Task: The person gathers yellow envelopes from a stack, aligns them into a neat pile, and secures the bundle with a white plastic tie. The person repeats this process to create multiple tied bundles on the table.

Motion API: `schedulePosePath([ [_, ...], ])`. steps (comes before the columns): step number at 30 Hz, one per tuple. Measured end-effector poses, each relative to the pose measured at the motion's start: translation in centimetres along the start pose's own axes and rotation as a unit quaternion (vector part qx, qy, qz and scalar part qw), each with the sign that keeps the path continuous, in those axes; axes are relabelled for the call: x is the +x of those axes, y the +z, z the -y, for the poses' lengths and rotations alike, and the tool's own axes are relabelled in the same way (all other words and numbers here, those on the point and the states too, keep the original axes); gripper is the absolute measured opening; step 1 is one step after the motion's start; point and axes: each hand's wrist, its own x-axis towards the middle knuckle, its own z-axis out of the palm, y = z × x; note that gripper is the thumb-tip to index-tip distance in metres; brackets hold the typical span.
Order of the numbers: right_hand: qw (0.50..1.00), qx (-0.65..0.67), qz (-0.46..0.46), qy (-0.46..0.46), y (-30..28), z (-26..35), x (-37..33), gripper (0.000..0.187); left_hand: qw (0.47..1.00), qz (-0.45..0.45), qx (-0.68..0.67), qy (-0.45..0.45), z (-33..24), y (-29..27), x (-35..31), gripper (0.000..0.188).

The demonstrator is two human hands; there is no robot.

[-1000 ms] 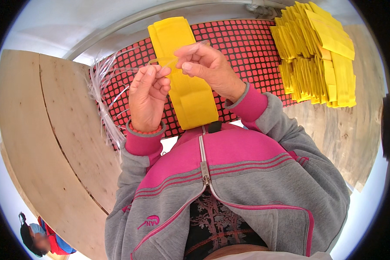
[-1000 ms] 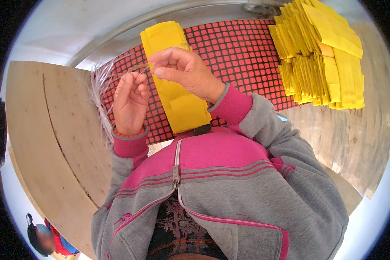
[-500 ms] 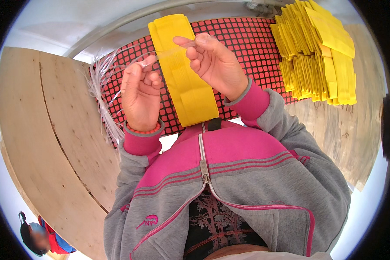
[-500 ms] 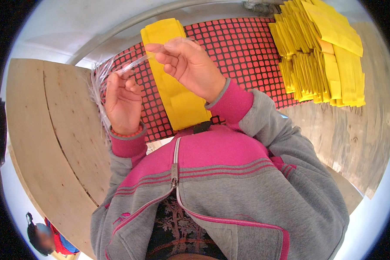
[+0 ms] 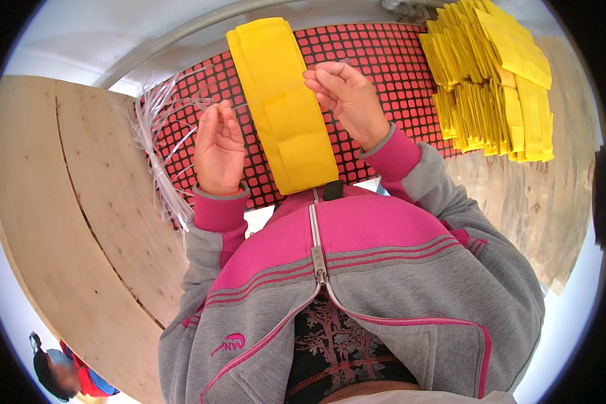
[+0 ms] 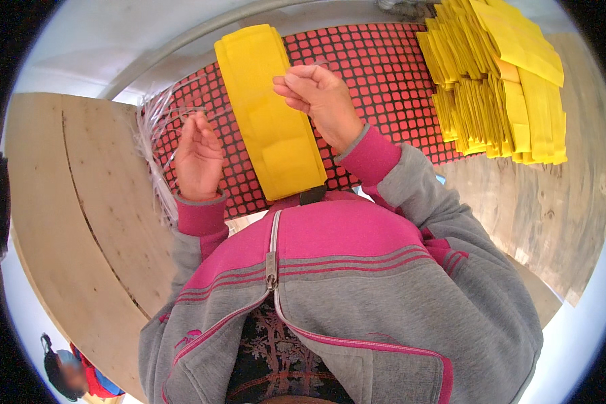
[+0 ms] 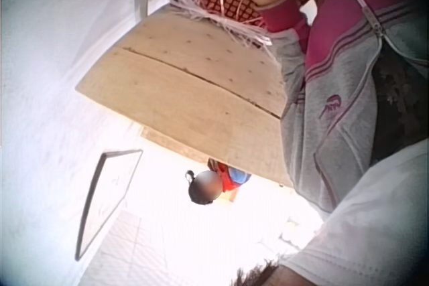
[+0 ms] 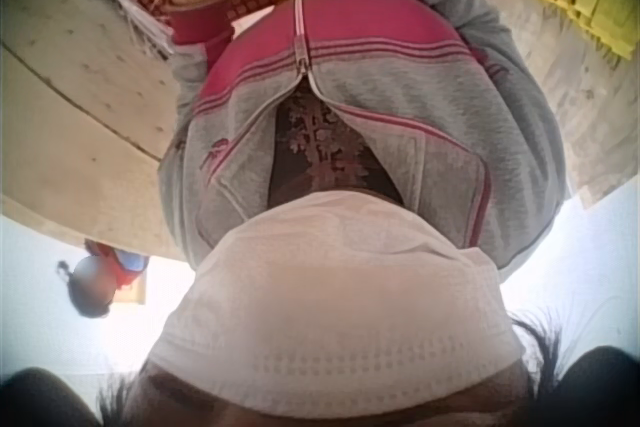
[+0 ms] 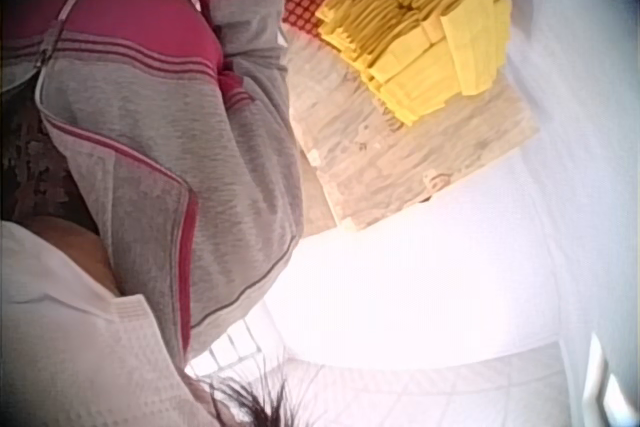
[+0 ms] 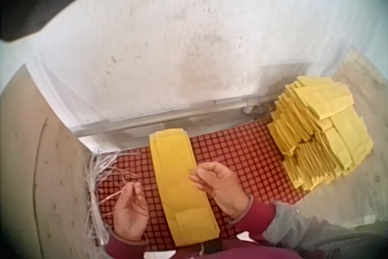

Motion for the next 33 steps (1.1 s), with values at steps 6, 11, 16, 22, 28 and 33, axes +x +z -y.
schedulePosePath([
  [6, 0.996, -0.072, -0.045, -0.025, -3.2, -3.0, 1.8, 0.018, 0.987, -0.085, 0.136, 0.006, 2.7, -4.3, 1.4, 0.015],
  [11, 0.991, -0.117, -0.059, -0.033, -4.9, -4.4, 3.0, 0.017, 0.971, -0.092, 0.220, 0.025, 3.0, -5.8, 2.3, 0.014],
  [16, 0.986, -0.145, -0.069, -0.038, -5.6, -5.3, 3.4, 0.016, 0.941, -0.133, 0.311, 0.030, 2.9, -6.4, 2.7, 0.016],
  [22, 0.977, -0.186, -0.076, -0.074, -6.2, -5.9, 4.5, 0.012, 0.908, -0.158, 0.385, 0.048, 3.3, -6.8, 3.4, 0.014],
  [28, 0.974, -0.191, -0.086, -0.086, -7.1, -6.5, 4.9, 0.012, 0.900, -0.138, 0.410, 0.055, 3.5, -7.5, 3.7, 0.012],
  [33, 0.961, -0.248, -0.079, -0.096, -7.4, -7.8, 5.7, 0.010, 0.904, -0.162, 0.394, 0.035, 4.2, -8.3, 4.5, 0.011],
])
